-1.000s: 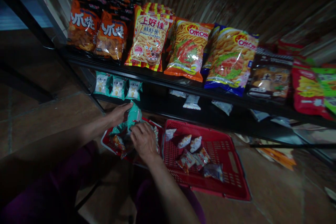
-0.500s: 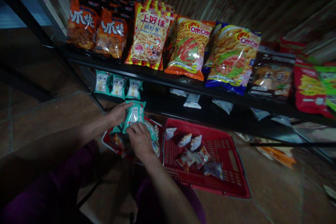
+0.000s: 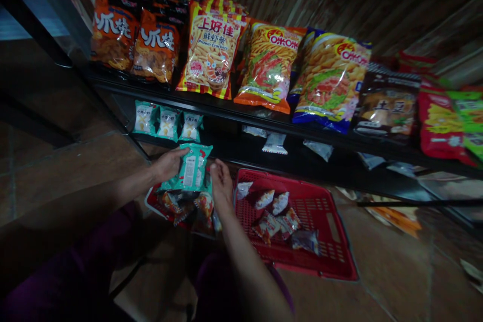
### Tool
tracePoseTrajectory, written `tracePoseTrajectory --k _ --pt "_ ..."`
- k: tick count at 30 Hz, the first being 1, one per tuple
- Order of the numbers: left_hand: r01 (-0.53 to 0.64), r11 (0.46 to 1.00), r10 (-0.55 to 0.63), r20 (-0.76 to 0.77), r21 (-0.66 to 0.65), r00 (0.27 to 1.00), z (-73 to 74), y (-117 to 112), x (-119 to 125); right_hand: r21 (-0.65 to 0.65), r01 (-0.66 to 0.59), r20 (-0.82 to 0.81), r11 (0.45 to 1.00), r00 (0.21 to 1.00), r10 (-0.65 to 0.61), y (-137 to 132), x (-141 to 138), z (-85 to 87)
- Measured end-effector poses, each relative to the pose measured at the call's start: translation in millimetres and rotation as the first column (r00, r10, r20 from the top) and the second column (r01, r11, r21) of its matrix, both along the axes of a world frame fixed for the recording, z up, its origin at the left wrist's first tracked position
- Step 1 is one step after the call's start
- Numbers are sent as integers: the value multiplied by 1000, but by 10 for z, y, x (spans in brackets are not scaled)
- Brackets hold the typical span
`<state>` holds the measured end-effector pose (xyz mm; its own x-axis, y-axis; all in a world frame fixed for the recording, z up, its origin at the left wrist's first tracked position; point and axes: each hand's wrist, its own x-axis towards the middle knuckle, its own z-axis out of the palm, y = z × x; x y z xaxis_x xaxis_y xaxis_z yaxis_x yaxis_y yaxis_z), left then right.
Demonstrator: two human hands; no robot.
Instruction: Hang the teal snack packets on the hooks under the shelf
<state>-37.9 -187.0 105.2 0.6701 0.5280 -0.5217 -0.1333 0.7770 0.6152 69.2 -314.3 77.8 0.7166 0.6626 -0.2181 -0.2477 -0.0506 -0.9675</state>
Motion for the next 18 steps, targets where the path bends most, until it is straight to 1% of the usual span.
tracePoseTrajectory --k 3,4,6,10,13,18 --pt "64 998 -64 3 24 998 -35 -53 -4 66 10 -238 998 971 6 57 62 8" --pt "85 996 -85 12 34 996 -50 -66 -5 74 17 -293 997 956 6 72 71 21" --pt "121 992 -122 37 49 992 -80 -84 -10 63 41 -349 997 937 -16 94 78 46" --pt "168 984 -172 59 66 983 -117 -93 -19 15 86 -337 996 938 -76 110 82 47" --pt "194 976 -202 79 97 976 -109 -110 -27 -11 105 -318 994 943 -102 109 97 28" --pt "291 954 -295 57 68 954 -66 -177 -48 17 162 -288 987 946 -150 111 136 51"
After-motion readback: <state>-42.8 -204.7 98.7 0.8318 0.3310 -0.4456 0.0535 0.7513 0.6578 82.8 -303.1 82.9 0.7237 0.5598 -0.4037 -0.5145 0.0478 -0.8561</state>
